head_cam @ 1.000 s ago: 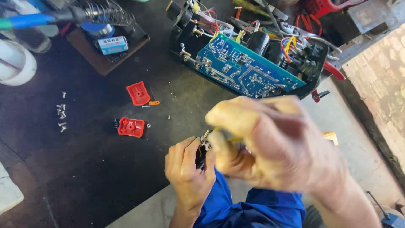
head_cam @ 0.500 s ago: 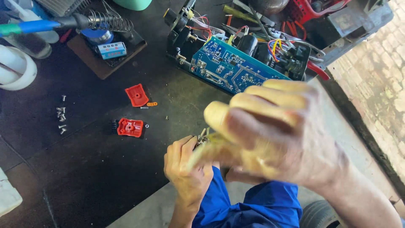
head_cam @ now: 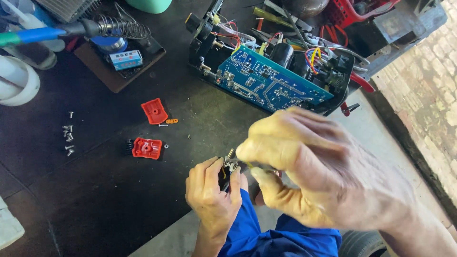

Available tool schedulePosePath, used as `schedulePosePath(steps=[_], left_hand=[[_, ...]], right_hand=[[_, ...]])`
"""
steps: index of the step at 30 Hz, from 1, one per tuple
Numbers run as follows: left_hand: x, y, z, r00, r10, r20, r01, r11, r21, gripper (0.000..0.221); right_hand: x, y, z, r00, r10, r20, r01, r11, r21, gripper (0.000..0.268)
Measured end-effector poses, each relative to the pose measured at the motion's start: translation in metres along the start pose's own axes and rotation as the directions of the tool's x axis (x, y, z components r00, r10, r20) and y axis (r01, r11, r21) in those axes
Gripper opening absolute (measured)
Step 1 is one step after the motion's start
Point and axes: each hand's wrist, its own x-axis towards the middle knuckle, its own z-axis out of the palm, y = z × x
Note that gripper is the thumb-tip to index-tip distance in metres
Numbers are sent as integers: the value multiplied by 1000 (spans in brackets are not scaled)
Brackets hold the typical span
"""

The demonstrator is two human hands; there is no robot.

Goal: Cleaning a circuit board with contact cleaner and reassembling a power plug by stripping wires and securing them to terminals.

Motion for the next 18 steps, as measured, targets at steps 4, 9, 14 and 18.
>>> schedulePosePath(steps=[4,9,14,18], left_hand=[[-2,1,1,1000,-14,11,14,1000,-2,22],[0,0,0,1000,-9,29,9,1000,7,26],[0,1,0,999,-17,29,17,1000,-6,28],[3,3,-1,999,-10,45,10,1000,2,24]], right_hand=[[-4,-1,-2,995,96,-27,-98,986,-134,35],[-11,1,2,998,46,-50,-50,996,-69,40],[-20,5,6,976,197,-96,-197,980,10,65],[-28,8,14,982,108,-156,-107,994,18,58]])
